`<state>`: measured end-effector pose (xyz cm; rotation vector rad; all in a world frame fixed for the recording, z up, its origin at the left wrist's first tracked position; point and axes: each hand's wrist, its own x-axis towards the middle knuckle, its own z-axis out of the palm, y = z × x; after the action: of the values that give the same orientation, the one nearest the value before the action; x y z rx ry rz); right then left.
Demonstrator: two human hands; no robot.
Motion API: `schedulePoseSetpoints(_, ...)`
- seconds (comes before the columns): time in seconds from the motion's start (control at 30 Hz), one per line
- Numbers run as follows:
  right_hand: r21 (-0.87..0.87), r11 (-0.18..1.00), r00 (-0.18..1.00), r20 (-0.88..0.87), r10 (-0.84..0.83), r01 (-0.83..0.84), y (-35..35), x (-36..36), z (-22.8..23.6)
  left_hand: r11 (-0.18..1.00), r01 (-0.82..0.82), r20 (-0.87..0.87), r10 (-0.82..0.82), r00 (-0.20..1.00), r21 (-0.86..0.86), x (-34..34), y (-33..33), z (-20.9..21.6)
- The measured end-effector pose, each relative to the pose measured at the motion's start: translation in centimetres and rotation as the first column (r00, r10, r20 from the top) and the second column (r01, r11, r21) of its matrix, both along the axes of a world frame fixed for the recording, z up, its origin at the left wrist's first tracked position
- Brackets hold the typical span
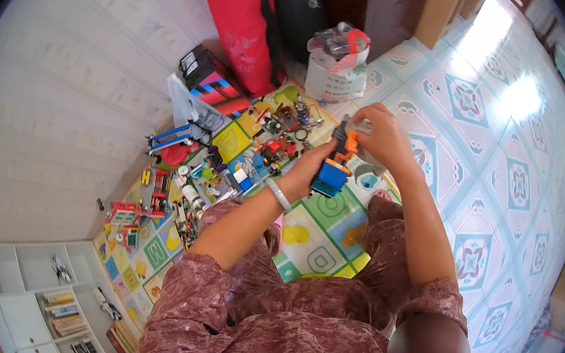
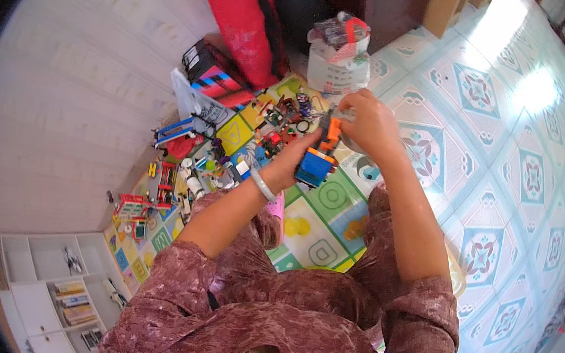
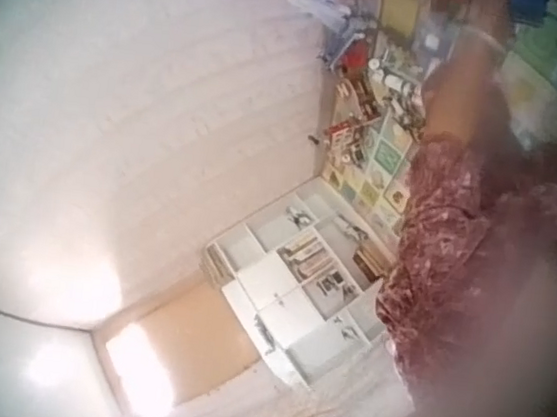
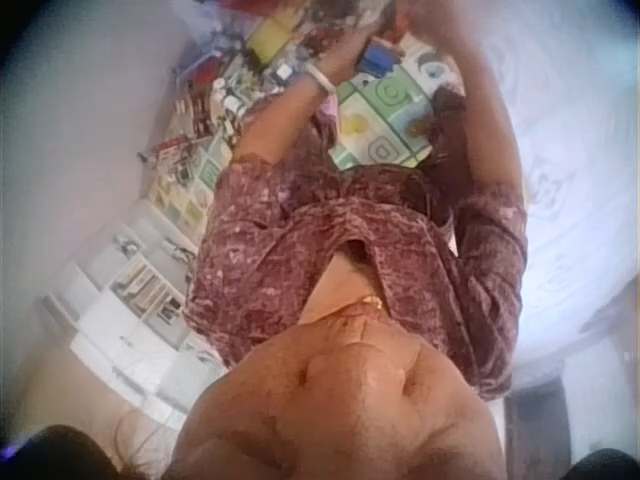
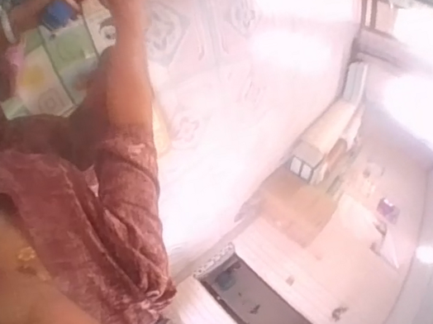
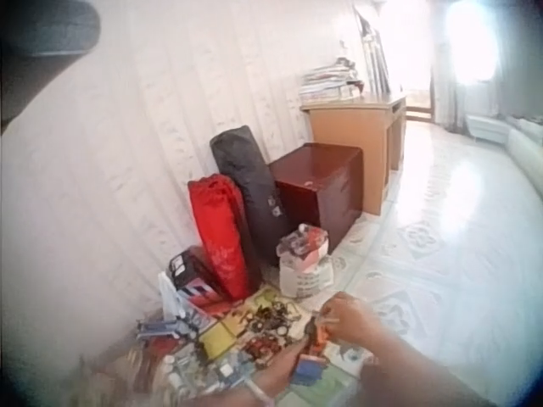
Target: Assembling and interacting with Lego toys on a play mat.
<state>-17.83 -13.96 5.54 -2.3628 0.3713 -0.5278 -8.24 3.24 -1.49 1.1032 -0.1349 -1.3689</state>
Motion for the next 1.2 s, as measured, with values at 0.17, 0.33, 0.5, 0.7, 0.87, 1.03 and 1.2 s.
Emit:
schedulePoseSetpoints(0.17,0.054,0.999,0.993,-0.116,0.002,0.004,-1.8,-1.2,-1.1,0.998,-0.023,-0.01,0.023,1.0,-0.056,-1.8,-1.0,0.1)
schedulePoseSetpoints(0.33,0.148,0.984,0.974,-0.216,-0.062,0.095,-1.3,-0.7,-0.7,0.995,-0.068,0.05,0.072,0.996,-0.079,-2.3,-1.1,0.2)
schedulePoseSetpoints(0.5,0.115,0.969,0.952,-0.243,-0.187,0.219,-0.3,-0.1,0.1,0.989,-0.088,-0.015,0.086,0.996,-0.116,-2.3,-0.9,1.6)
schedulePoseSetpoints(0.7,-0.059,0.998,0.999,-0.037,0.017,-0.019,-0.1,0.4,-1.3,0.978,-0.167,0.055,0.175,0.983,-0.128,-1.3,-1.0,0.2)
schedulePoseSetpoints(0.87,-0.012,0.999,0.999,-0.004,0.031,-0.032,-0.8,-0.2,-1.4,0.971,-0.166,0.017,0.171,0.985,-0.17,-1.3,-1.3,1.6)
schedulePoseSetpoints(1.03,-0.104,0.994,0.998,-0.052,0.023,-0.028,0.7,0.3,-0.5,0.964,-0.198,0.024,0.205,0.978,-0.176,-1.0,-1.6,0.9)
schedulePoseSetpoints(1.2,-0.087,0.996,0.999,-0.042,-0.005,0.002,-0.8,0.0,-1.3,0.97,-0.159,-0.002,0.161,0.987,-0.182,-0.7,-1.5,1.4)
